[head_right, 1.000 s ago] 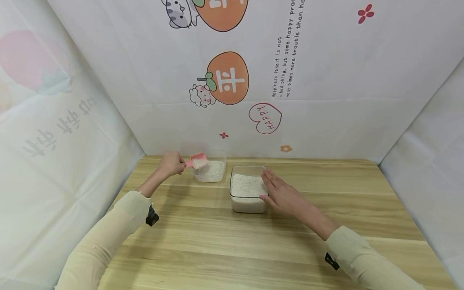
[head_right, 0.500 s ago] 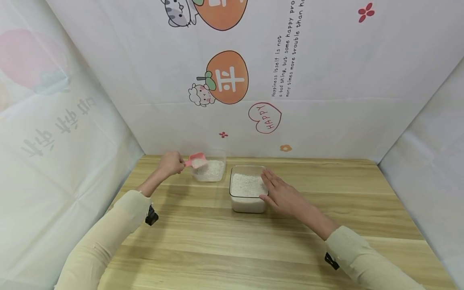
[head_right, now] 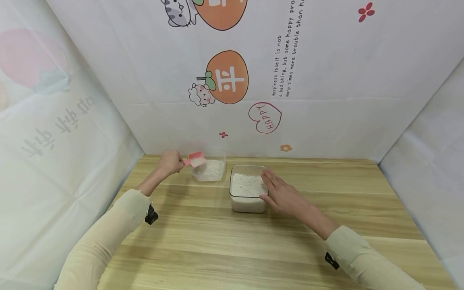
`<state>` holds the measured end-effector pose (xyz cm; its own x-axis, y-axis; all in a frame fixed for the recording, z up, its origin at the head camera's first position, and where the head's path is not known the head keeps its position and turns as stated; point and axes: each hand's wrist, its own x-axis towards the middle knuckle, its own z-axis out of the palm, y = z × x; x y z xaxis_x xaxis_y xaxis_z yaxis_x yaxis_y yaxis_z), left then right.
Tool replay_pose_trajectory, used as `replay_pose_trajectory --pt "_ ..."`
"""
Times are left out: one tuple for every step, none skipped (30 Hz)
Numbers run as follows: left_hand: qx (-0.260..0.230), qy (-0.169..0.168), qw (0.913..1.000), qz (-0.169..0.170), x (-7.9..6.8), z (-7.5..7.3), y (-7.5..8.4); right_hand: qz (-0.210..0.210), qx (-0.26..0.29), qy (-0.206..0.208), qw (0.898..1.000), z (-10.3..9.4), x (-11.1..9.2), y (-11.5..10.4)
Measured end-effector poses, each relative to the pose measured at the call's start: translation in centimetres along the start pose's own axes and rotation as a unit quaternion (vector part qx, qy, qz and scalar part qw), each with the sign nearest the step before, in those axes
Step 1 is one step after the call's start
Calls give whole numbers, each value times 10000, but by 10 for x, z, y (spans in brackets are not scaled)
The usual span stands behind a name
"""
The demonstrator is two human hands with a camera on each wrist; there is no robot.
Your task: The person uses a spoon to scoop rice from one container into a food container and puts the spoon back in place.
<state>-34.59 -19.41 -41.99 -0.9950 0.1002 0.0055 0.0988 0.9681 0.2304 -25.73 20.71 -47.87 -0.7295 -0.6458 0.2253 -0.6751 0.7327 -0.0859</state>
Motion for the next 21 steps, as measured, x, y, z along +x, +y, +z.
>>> replay_pose_trajectory --pt "4 20 10000 14 0 0 0 -6 -7 6 10000 0 0 0" --pt "13 41 10000 34 -1 -1 0 -8 -11 2 10000 -1 1 0" --pt "27 62 10000 47 -1 -1 0 -8 -18 -4 10000 -1 1 0" --pt "26 73 10000 45 -1 -2 0 -13 -23 4 10000 -1 1 0" --pt "30 94 9999 49 -2 -2 0 -12 -36 4 10000 -2 1 0" --pt "37 106 9999 46 -2 -3 0 -15 -33 0 10000 -2 2 -1" --pt "53 114 9999 40 -3 -3 0 -23 -28 -1 10000 -3 2 -1" --pt "65 123 9999 29 -3 -4 0 -24 -25 -15 10000 -3 2 -1" --pt "71 132 9999 15 -3 -4 -1 -31 -8 -12 10000 -3 2 -2" --pt "76 132 9999 4 -4 -4 -1 -29 8 -20 10000 -4 1 -2" --pt "87 135 9999 1 -4 -4 -1 -21 31 -37 10000 -4 1 -2" --pt "91 126 9999 -5 -4 -4 -1 -19 48 -44 10000 -4 1 -3" --pt "86 121 9999 -6 -4 -5 -1 -9 50 -53 10000 -4 0 -2" --pt "80 116 9999 -5 -4 -5 -1 10 45 -72 10000 -4 0 -2" --pt "81 116 9999 1 -5 -5 -1 24 46 -80 10000 -4 -1 -2" --pt "77 105 9999 -4 -5 -5 -1 40 34 -93 9999 -3 -1 -2" --pt "80 109 9999 -3 -5 -5 -1 44 17 -89 9999 -3 -1 -2" --pt "85 116 9999 -14 -5 -5 -1 39 6 -81 10000 -3 -1 -2" --pt "92 117 9999 -18 -5 -5 -1 33 1 -72 10000 -3 -1 -2" --pt "91 122 9999 -25 -5 -5 -1 17 10 -42 10000 -3 -1 -3" --pt "96 131 9999 -33 -5 -5 -1 -9 6 1 10000 -3 -1 -3"
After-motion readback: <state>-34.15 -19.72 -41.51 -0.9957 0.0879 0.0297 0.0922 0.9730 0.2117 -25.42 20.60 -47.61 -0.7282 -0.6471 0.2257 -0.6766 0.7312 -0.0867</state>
